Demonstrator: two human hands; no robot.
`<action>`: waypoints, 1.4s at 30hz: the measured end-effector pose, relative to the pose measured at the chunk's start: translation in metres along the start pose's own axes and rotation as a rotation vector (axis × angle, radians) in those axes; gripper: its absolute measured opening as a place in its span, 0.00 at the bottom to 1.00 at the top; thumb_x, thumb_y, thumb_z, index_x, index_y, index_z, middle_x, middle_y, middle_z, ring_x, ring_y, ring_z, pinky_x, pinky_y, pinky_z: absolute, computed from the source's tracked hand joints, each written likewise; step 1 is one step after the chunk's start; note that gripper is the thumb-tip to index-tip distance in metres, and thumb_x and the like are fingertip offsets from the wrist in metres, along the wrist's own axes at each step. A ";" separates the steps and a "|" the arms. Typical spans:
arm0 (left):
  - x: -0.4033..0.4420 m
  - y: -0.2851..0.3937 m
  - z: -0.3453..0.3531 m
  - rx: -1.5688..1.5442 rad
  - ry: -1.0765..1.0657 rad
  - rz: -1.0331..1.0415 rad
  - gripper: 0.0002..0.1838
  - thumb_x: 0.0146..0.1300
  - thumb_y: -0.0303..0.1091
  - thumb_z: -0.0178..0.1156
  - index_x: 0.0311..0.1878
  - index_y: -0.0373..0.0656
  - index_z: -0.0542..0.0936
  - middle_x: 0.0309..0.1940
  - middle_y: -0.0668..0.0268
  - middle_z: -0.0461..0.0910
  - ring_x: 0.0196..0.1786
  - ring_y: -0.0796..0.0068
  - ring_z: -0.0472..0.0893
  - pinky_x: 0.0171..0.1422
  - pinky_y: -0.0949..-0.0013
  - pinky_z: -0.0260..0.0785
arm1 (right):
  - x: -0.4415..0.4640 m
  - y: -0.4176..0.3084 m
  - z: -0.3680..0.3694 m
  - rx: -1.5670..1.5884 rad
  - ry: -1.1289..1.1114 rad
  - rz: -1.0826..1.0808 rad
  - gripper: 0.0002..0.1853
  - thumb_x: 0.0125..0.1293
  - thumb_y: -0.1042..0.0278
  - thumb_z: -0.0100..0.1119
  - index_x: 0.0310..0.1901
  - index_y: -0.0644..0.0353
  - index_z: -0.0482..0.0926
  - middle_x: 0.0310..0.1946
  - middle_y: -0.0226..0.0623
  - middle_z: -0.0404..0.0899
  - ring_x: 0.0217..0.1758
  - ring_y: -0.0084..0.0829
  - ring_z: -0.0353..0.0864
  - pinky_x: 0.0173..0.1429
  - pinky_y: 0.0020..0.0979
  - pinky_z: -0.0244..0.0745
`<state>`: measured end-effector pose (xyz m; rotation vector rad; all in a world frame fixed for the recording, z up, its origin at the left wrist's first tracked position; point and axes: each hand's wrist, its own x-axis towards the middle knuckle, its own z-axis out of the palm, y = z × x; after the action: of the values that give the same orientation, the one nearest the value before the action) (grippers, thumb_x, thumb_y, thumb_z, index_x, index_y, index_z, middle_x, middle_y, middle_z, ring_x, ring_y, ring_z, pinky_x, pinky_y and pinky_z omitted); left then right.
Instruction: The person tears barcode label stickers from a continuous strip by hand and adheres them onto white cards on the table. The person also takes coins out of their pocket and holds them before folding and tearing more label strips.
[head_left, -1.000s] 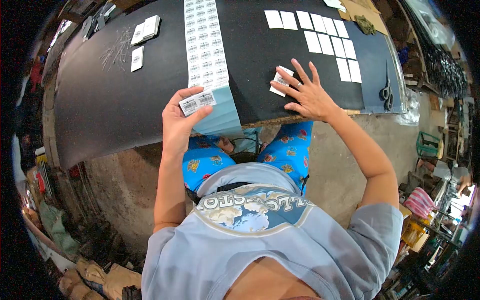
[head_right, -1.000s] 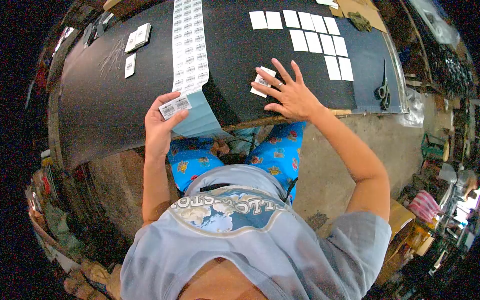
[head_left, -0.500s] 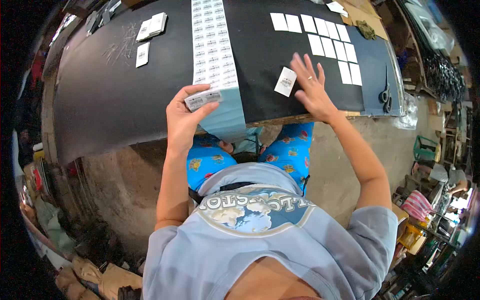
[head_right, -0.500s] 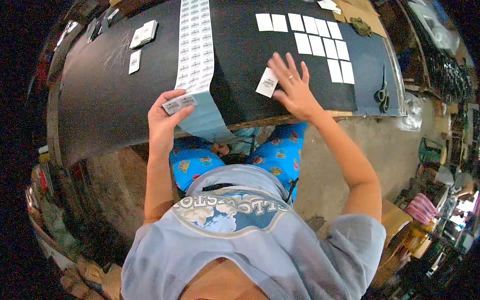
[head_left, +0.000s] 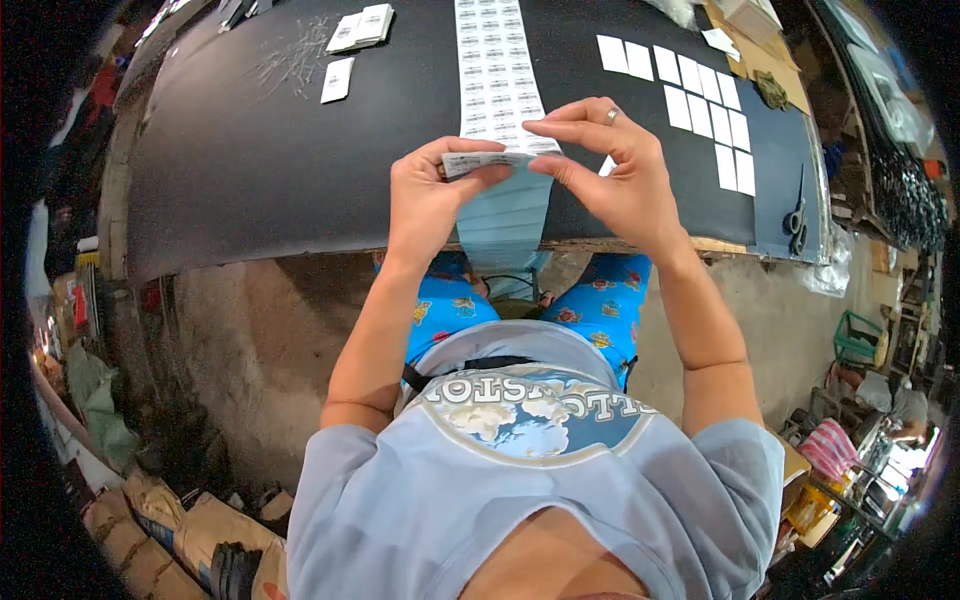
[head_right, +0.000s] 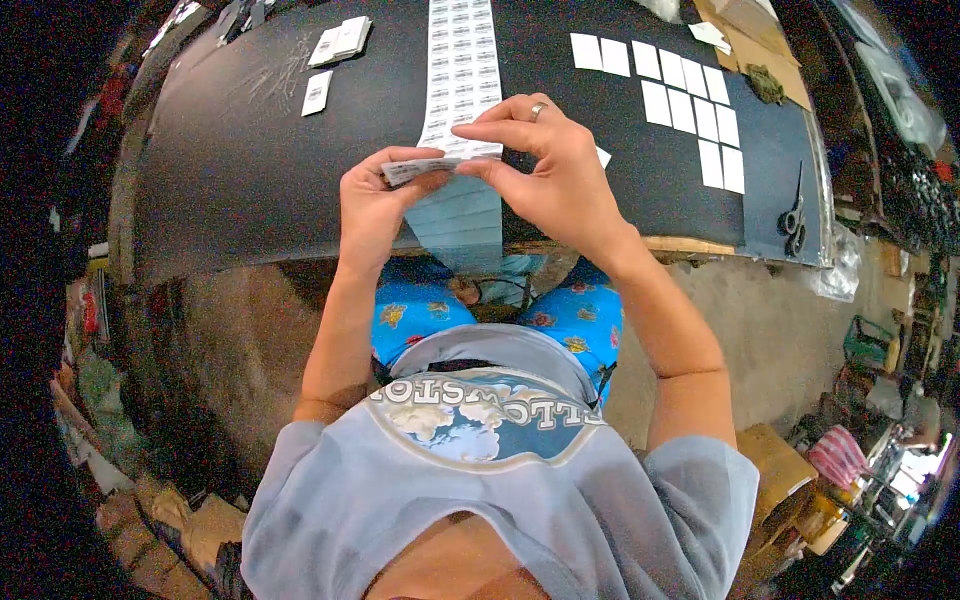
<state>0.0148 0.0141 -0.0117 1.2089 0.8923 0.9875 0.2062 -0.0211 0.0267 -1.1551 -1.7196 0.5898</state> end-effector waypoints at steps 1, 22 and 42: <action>0.000 0.002 0.000 0.054 0.004 0.011 0.11 0.52 0.19 0.67 0.40 0.35 0.82 0.36 0.63 0.83 0.37 0.81 0.80 0.43 0.78 0.74 | 0.002 -0.003 0.003 -0.094 0.014 -0.054 0.15 0.49 0.75 0.68 0.42 0.58 0.84 0.36 0.37 0.80 0.43 0.34 0.77 0.45 0.30 0.73; 0.004 0.017 -0.009 0.120 -0.207 -0.043 0.13 0.59 0.28 0.65 0.46 0.35 0.81 0.39 0.65 0.83 0.43 0.82 0.79 0.46 0.79 0.72 | 0.010 -0.013 0.014 -0.264 -0.032 -0.096 0.05 0.48 0.81 0.62 0.29 0.61 0.81 0.27 0.37 0.76 0.38 0.38 0.74 0.41 0.36 0.71; 0.007 0.007 -0.006 -0.152 -0.177 -0.106 0.12 0.64 0.31 0.60 0.47 0.36 0.81 0.39 0.64 0.83 0.40 0.82 0.81 0.44 0.79 0.73 | 0.002 0.001 0.022 -0.498 0.066 -0.498 0.11 0.42 0.82 0.60 0.32 0.64 0.80 0.29 0.33 0.75 0.37 0.34 0.73 0.41 0.34 0.68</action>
<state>0.0101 0.0232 -0.0058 1.0903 0.7206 0.8340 0.1865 -0.0168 0.0168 -0.9938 -2.0590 -0.1917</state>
